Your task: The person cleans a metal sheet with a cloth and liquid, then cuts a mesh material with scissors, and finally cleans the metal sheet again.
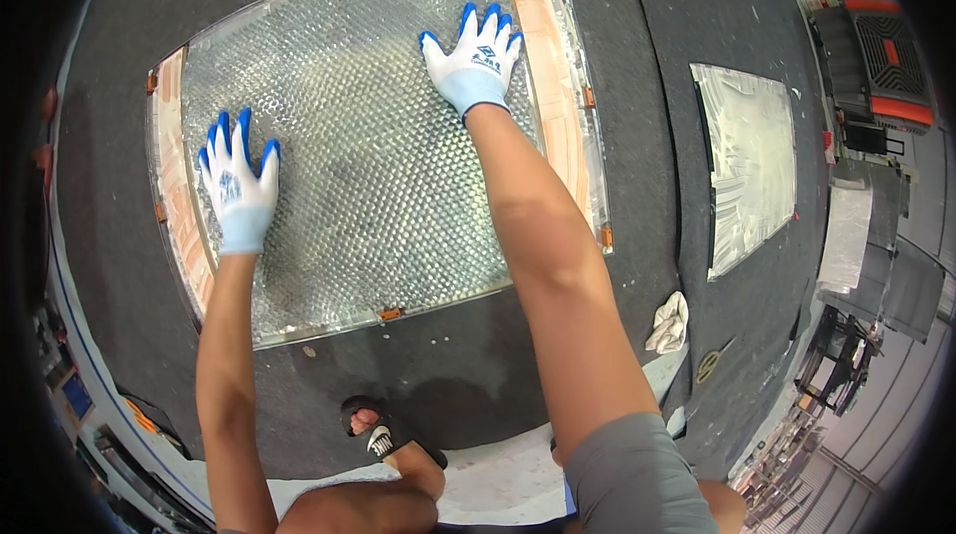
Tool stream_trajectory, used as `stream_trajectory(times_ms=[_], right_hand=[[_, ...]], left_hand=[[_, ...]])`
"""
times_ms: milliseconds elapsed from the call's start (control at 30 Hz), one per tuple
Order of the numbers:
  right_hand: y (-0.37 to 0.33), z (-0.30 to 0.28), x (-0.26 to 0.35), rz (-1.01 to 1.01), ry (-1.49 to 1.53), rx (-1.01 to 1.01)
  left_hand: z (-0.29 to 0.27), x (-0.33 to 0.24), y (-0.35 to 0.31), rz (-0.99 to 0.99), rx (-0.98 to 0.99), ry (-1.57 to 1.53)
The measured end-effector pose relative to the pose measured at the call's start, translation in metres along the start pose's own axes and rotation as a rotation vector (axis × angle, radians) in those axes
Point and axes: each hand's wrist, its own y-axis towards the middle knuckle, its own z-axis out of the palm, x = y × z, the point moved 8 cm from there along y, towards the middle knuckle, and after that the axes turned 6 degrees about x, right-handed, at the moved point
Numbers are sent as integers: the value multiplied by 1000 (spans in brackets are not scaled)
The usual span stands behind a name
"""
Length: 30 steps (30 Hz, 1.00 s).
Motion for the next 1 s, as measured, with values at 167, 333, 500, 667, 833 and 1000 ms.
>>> stream_trajectory(times_ms=[167, 333, 500, 667, 833, 1000], right_hand=[[16, 29, -17, 151, -339, 250], [-19, -10, 18, -94, -243, -126], [-56, 19, 32, -22, -334, 121], [-106, -15, 34, -154, -28, 124], [-233, -83, 1, -35, 223, 38], [-384, -152, -154, 338, 86, -180]], left_hand=[[54, 19, 65, -264, 263, 127], [52, 17, 59, -260, 156, 84], [27, 14, 53, -193, 16, -73], [20, -44, -51, -14, 216, 73], [38, -24, -91, 77, 198, 355], [71, 20, -89, 121, 108, 336]])
